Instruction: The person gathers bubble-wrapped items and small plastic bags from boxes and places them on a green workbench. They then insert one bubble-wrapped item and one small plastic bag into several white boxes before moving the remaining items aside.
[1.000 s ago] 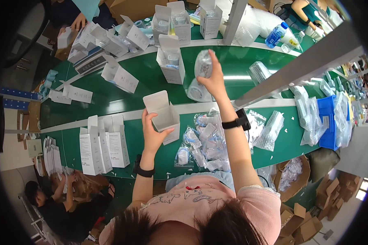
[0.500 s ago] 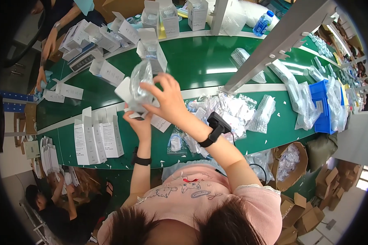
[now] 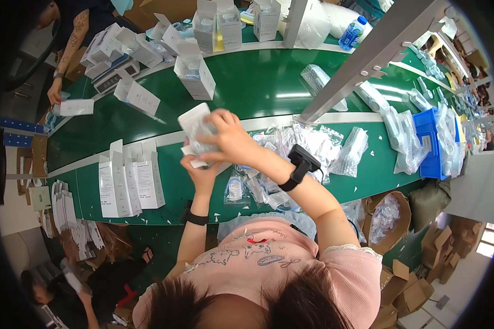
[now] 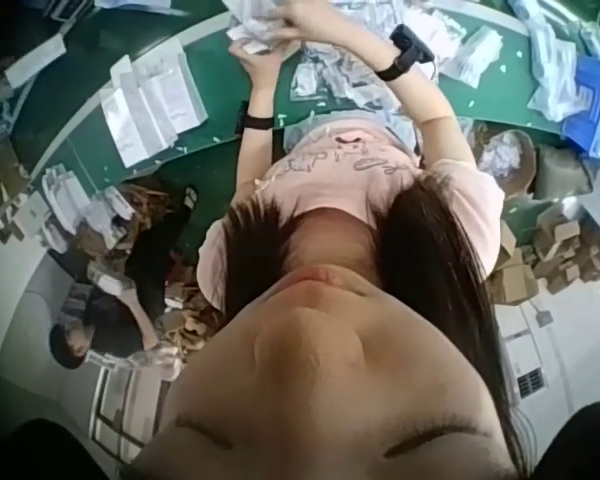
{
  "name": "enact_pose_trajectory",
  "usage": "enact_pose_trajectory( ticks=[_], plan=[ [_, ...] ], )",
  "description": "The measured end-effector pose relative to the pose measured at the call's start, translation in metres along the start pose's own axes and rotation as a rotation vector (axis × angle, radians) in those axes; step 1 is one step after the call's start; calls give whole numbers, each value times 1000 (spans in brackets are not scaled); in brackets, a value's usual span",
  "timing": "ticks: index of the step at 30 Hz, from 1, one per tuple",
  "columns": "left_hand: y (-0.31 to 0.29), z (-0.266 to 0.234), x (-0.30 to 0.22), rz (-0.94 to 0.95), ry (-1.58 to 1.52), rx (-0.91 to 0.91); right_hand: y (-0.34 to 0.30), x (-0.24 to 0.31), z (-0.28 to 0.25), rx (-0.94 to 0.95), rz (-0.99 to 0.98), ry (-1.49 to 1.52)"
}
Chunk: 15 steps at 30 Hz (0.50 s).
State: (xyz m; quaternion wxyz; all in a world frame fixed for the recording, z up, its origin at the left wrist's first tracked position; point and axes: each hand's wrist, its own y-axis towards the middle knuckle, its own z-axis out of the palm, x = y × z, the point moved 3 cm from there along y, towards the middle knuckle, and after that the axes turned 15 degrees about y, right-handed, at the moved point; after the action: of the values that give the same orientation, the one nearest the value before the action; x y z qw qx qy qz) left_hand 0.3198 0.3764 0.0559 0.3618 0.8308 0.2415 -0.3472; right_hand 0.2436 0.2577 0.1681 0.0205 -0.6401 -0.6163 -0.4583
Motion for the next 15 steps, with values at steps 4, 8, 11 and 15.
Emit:
enact_pose_trajectory(
  ticks=[4,8,11,15],
  plan=[
    [8,-5,14,-120,-191,-38,-55,-46,12,-101,167,329],
    [2,-1,4,-3,-157,25,-94,-106,24,-53,530,-220],
    [11,6,-19,192,-178,96,-108,-125,40,301,689,-394],
    [25,-10,-45,201,-8,218,-118,-144,34,332,639,-119]
  ],
)
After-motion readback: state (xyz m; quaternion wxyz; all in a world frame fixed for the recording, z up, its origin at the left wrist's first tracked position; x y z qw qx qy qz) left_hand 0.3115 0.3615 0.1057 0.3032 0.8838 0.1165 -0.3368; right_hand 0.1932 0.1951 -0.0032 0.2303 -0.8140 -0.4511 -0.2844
